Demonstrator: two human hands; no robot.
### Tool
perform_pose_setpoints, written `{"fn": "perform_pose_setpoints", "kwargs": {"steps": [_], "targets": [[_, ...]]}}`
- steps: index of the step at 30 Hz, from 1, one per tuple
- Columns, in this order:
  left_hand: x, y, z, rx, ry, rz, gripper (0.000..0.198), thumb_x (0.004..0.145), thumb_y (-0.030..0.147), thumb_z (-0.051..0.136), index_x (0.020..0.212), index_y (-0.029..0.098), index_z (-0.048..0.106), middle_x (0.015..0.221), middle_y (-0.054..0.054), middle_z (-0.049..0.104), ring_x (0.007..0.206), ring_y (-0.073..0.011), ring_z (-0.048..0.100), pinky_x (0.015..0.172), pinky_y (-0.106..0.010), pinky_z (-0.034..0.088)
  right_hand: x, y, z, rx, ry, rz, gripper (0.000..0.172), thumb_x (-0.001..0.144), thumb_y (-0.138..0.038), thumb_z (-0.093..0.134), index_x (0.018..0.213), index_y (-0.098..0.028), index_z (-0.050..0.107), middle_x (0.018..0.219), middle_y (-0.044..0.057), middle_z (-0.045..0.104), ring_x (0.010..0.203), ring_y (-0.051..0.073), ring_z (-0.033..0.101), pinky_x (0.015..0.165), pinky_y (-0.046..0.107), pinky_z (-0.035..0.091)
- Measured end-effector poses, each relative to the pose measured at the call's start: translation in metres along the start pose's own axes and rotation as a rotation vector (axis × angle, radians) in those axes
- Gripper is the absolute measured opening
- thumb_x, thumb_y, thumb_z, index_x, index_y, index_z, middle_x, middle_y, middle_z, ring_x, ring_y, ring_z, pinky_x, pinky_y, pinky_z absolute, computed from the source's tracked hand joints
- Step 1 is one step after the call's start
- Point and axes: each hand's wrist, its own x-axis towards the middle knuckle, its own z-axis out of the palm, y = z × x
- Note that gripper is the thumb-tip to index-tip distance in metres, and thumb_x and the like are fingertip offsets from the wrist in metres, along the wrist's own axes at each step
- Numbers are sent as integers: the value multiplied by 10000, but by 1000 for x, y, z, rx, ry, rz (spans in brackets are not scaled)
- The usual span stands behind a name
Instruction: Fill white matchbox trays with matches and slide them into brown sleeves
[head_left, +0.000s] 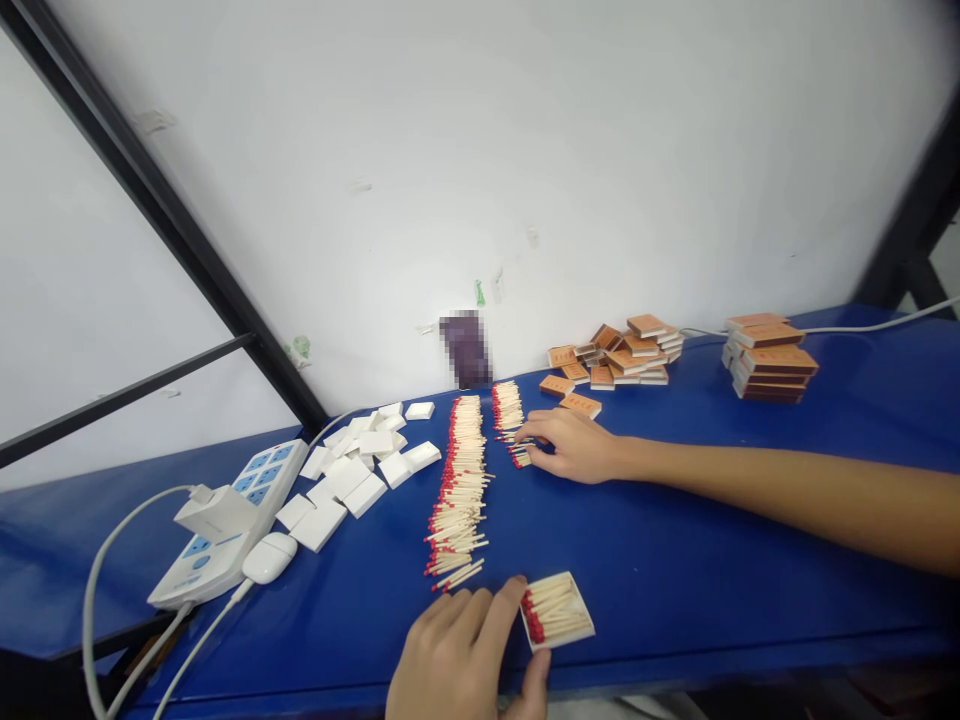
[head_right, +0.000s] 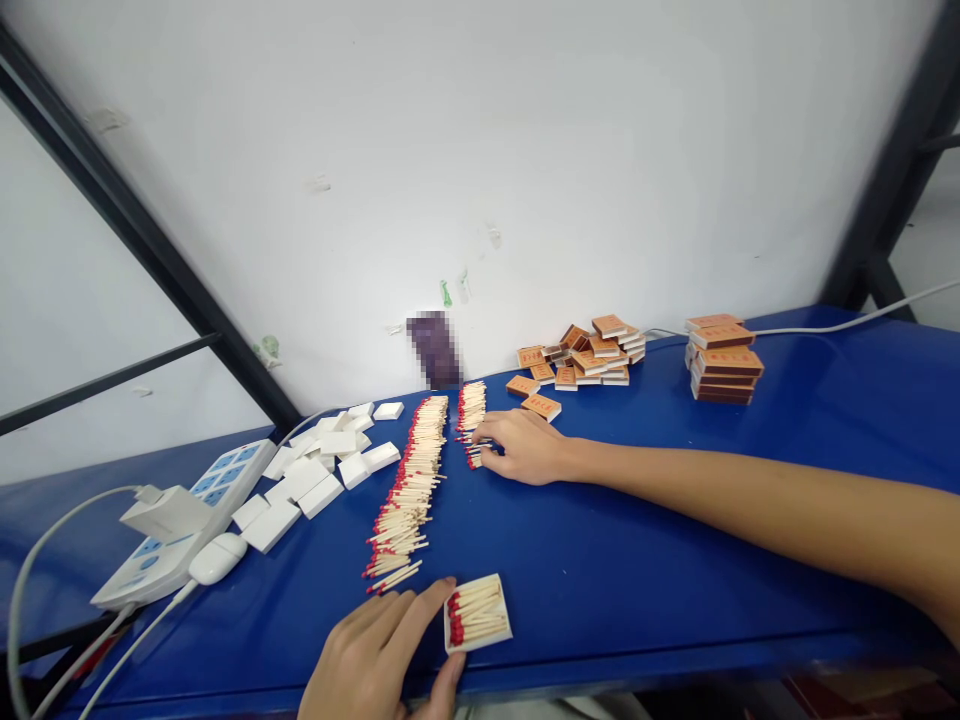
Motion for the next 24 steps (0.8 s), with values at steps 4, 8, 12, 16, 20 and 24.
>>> {"fn": "perform_pose_setpoints", "kwargs": {"steps": [4, 8, 12, 16, 20, 24], "targets": [[-1, 0, 0, -7, -3, 2, 371, 911, 274, 522, 1265, 164, 512, 813, -39, 679, 647, -213, 681, 590, -336, 574, 0, 0, 0, -7, -13, 3, 258, 884, -194, 523, 1054, -173, 716, 912, 58, 660, 789, 181, 597, 713, 292, 383], [-1, 0, 0, -5, -1, 3, 372, 915, 288, 525, 1267, 167, 513, 810, -39, 677, 642, -209, 677, 593, -328, 568, 0, 1, 1, 12, -16, 3, 257, 888, -198, 526, 1065, -172, 712, 929, 62, 651, 807, 185, 598, 728, 295, 393], [-2, 0, 1, -1, 11, 3, 364, 924, 295, 514, 1266, 169, 512, 807, -41, 678, 642, -206, 675, 594, -318, 556, 4, 8, 4, 93, 23, 43, 241, 885, -163, 516, 1013, -160, 721, 894, 61, 628, 765, 169, 578, 699, 280, 395], [-2, 0, 2, -8, 6, 5, 370, 920, 293, 518, 1268, 166, 509, 810, -42, 679, 644, -211, 675, 591, -327, 558, 9, 19, 10, 214, 74, 125, 196, 851, -136, 546, 913, -157, 731, 752, 24, 583, 664, 148, 527, 627, 264, 371], [-1, 0, 1, -19, 0, 5, 373, 918, 286, 527, 1269, 163, 506, 813, -44, 679, 643, -213, 675, 584, -329, 558, 12, 23, 13, 253, 76, 151, 139, 834, -179, 597, 859, -151, 731, 718, 15, 563, 637, 143, 503, 608, 263, 361], [-1, 0, 0, -29, -8, 1, 378, 914, 291, 535, 1269, 164, 506, 821, -49, 682, 651, -214, 676, 592, -327, 560, 12, 22, 11, 260, 32, 145, 149, 855, -197, 581, 862, -152, 723, 758, 34, 600, 669, 154, 522, 621, 267, 372]]}}
